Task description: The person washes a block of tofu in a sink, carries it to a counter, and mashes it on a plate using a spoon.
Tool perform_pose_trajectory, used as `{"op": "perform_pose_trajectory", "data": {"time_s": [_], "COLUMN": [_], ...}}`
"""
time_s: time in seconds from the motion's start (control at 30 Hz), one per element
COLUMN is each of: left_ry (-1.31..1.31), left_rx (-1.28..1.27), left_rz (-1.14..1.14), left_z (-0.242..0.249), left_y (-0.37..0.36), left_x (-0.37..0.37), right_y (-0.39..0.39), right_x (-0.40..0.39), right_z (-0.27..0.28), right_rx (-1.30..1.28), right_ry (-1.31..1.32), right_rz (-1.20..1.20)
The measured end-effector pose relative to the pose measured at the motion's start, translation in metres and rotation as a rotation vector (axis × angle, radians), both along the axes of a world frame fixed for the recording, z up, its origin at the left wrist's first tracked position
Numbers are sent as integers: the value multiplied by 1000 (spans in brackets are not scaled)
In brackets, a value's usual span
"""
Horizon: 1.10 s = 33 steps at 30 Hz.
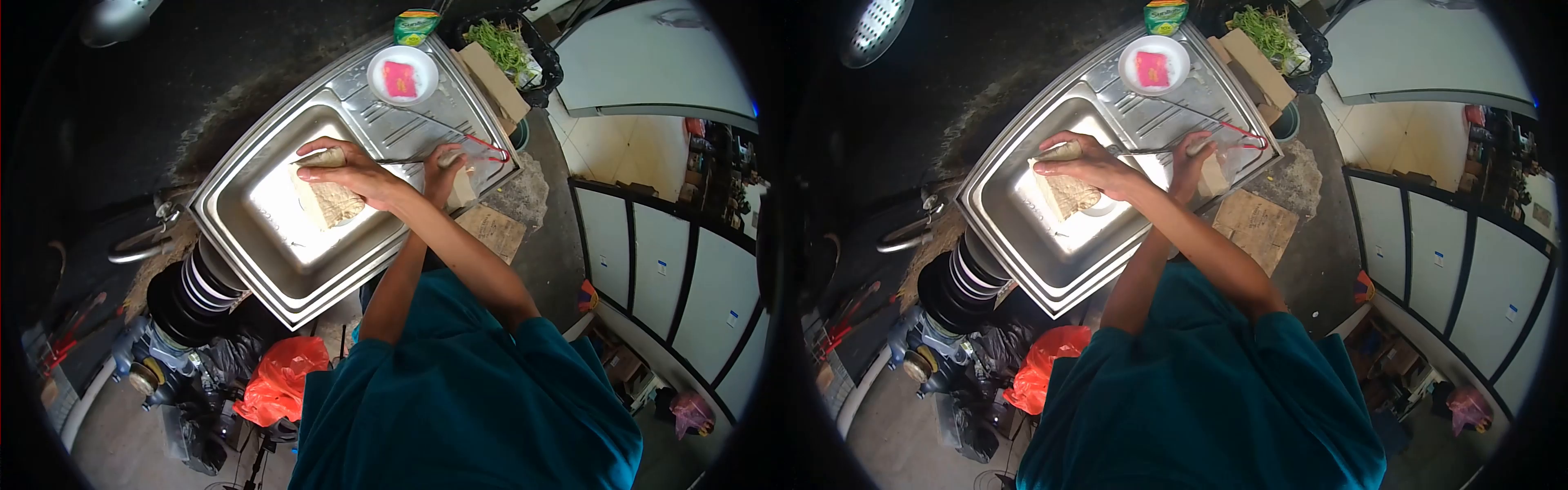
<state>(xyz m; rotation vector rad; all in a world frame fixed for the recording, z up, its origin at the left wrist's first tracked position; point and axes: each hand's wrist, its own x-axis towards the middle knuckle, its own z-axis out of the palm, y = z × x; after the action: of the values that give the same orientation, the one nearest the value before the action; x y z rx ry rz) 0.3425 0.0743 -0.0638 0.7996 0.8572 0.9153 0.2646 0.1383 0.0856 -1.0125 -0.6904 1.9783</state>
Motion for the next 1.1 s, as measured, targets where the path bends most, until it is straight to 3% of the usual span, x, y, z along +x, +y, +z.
{"op": "perform_pose_trajectory", "data": {"time_s": [0.03,0.1,0.2,0.43,0.5,0.53,0.6,0.73,0.8,0.83,0.9,0.97,1.07,1.1], "left_ry": [-4,271,475,699,1087,1091,761,725,645,653,-70,-264,-205,-197], "left_rx": [-3,178,282,467,631,629,532,564,385,383,-331,-294,-269,-265], "left_rz": [-3,-9,76,186,126,132,180,209,303,315,545,481,356,391], "left_z": [-2,-8,-18,4,24,19,6,-23,-53,-46,-5,21,40,40], "left_y": [-1,-3,-13,-29,-31,-32,-33,-38,-52,-44,-23,-8,3,3], "left_x": [7,15,11,-3,-11,-13,-18,-57,-95,-117,-168,-217,-258,-264], "right_y": [-1,-2,-4,-7,-7,-8,-8,-9,-11,-11,-12,-13,-12,-12], "right_x": [4,10,17,11,5,1,-5,-13,-13,-13,-14,-20,-46,-56], "right_z": [-3,-8,-12,-15,-16,-17,-18,-24,-31,-36,-40,-51,-71,-63], "right_rx": [-15,-32,-62,-58,-46,-43,-54,-69,-45,-20,70,190,518,440], "right_ry": [8,17,-4,-48,-32,-30,-44,-86,-119,-147,-278,-418,-750,-803], "right_rz": [-14,-29,-73,-74,-71,-63,-69,-80,-77,-79,-72,4,47,149]}}
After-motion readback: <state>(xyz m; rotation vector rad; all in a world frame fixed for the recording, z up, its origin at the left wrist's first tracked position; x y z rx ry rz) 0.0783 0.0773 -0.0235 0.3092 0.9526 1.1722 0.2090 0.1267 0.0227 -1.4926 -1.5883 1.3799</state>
